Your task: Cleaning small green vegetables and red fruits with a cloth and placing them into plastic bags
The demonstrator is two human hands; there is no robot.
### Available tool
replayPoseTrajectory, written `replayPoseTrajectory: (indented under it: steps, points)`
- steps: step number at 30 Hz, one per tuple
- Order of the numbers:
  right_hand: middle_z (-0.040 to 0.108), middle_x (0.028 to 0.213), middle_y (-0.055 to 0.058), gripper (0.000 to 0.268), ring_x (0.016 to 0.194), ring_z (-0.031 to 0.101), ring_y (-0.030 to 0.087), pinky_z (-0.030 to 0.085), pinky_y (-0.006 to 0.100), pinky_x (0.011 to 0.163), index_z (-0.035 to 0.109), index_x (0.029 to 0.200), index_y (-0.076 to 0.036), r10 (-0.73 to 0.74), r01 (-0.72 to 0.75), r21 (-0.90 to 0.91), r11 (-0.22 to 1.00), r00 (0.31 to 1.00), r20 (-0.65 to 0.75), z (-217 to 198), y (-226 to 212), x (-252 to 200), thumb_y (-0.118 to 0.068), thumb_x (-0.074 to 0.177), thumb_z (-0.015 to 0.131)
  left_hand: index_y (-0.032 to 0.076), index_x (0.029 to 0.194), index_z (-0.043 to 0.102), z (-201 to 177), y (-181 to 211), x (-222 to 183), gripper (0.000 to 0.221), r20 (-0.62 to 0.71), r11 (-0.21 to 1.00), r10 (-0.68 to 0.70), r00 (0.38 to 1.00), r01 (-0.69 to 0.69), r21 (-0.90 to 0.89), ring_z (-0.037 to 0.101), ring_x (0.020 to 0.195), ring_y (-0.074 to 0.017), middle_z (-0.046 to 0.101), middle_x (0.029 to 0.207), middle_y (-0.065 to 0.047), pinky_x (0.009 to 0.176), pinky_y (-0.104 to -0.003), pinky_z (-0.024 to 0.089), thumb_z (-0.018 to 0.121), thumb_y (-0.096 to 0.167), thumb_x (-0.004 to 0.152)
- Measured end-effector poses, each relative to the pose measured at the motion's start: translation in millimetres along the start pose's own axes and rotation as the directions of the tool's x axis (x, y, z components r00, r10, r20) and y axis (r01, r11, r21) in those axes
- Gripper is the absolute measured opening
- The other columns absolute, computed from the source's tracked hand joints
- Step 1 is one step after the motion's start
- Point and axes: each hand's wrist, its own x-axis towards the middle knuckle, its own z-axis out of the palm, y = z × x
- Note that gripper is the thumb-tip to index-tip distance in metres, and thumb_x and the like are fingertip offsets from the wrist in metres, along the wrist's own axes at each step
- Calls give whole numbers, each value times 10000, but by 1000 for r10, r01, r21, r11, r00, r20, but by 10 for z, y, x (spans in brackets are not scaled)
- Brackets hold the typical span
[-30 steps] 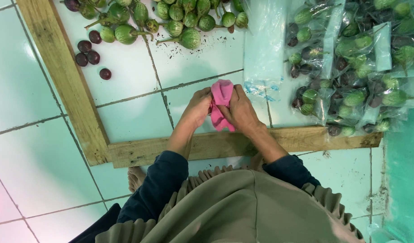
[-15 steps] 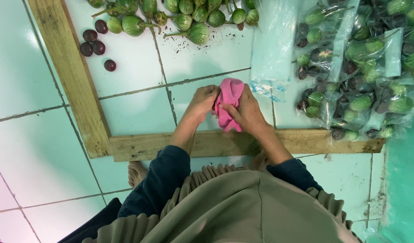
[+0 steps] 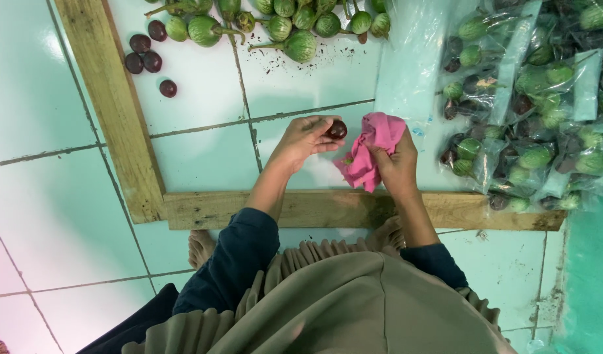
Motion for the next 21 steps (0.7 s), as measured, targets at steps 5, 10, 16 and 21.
replayPoseTrajectory:
  steps: [5, 10, 16, 21]
  points:
    - [550, 1110, 174, 379, 1027, 600, 509, 525, 551, 800, 635, 1132, 21, -59, 77, -177, 981, 993, 102, 294, 177, -202, -199, 903, 842, 16, 1238, 701, -148, -479, 316, 341, 28, 969, -7, 1000, 0, 247, 757, 860, -309, 710, 1043, -232, 696, -395, 658, 639, 271, 1020]
    - [475, 932, 73, 227, 871, 601, 454, 510, 452, 644, 609, 1017, -39, -140, 162, -225, 961, 984, 109, 408, 314, -253, -171, 944, 779, 23, 1206, 734, -99, -295, 173, 332, 32, 957, -27, 999, 16, 289, 754, 807, -228, 749, 1017, -204, 680, -331, 661, 687, 266, 985]
    - [428, 812, -22, 227, 739, 588, 338, 467, 371, 569, 554, 868, -124, -185, 199, -352, 914, 980, 76, 392, 335, -325, -173, 937, 764, 23, 1321, 668, -139, -136, 69, 459, 55, 992, -31, 998, 24, 127, 733, 953, -205, 730, 1159, -177, 825, -343, 632, 784, 211, 919]
    - [542, 1446, 180, 781, 1347, 459, 367, 367, 514, 1021, 658, 1310, -18, 122, 207, -726, 656, 920, 373, 187, -285, -331, -683, 902, 621, 18, 1278, 678, -159, -4, 170, 480, -20, 953, 110, 994, -100, 286, 755, 911, -203, 746, 1093, -172, 779, -266, 623, 845, 160, 851]
